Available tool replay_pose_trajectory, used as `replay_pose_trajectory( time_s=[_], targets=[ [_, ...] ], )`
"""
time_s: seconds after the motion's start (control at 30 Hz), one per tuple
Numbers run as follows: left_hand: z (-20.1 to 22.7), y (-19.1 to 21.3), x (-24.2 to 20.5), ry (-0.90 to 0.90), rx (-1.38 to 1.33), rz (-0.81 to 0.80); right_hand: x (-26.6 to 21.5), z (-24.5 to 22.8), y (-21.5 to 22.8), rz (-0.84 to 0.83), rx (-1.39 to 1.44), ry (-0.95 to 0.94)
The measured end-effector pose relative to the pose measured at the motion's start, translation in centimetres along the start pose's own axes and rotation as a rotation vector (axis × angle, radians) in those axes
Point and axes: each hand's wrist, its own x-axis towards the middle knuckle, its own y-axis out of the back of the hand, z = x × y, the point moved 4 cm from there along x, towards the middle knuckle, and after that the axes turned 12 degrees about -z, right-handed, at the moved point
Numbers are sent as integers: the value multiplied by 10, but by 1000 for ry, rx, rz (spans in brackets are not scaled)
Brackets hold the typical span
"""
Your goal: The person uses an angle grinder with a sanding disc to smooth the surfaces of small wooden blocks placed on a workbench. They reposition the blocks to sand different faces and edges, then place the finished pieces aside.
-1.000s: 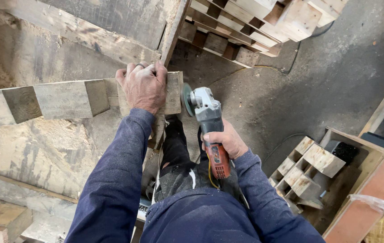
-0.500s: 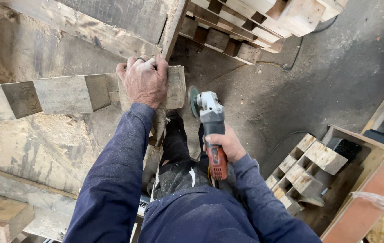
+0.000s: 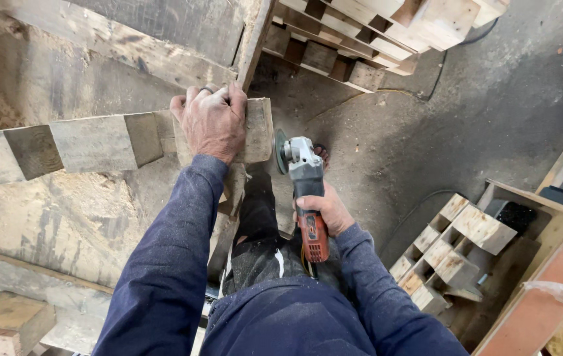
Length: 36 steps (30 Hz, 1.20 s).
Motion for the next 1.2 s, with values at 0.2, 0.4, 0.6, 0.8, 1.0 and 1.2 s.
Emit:
replay_pose_trajectory(
  time_s=[0.2, 0.4, 0.6, 0.8, 1.0, 1.2],
  targets=[
    [0, 2, 0, -7, 19, 28, 0, -9, -4, -4, -6, -34],
    [-1, -2, 0, 4, 1, -27, 3, -19, -2, -33, -33, -49],
    [0, 0, -1, 1, 10, -13, 6, -36, 9, -86, -49, -104],
    [-1, -1, 1, 45, 9, -67, 27, -64, 13, -109, -105, -105],
    [4, 2, 0, 16, 6, -13, 39, -74, 14, -142, -98, -80],
    [3, 0, 0, 31, 33, -29, 22, -59, 15, -132, -115, -136]
  ],
)
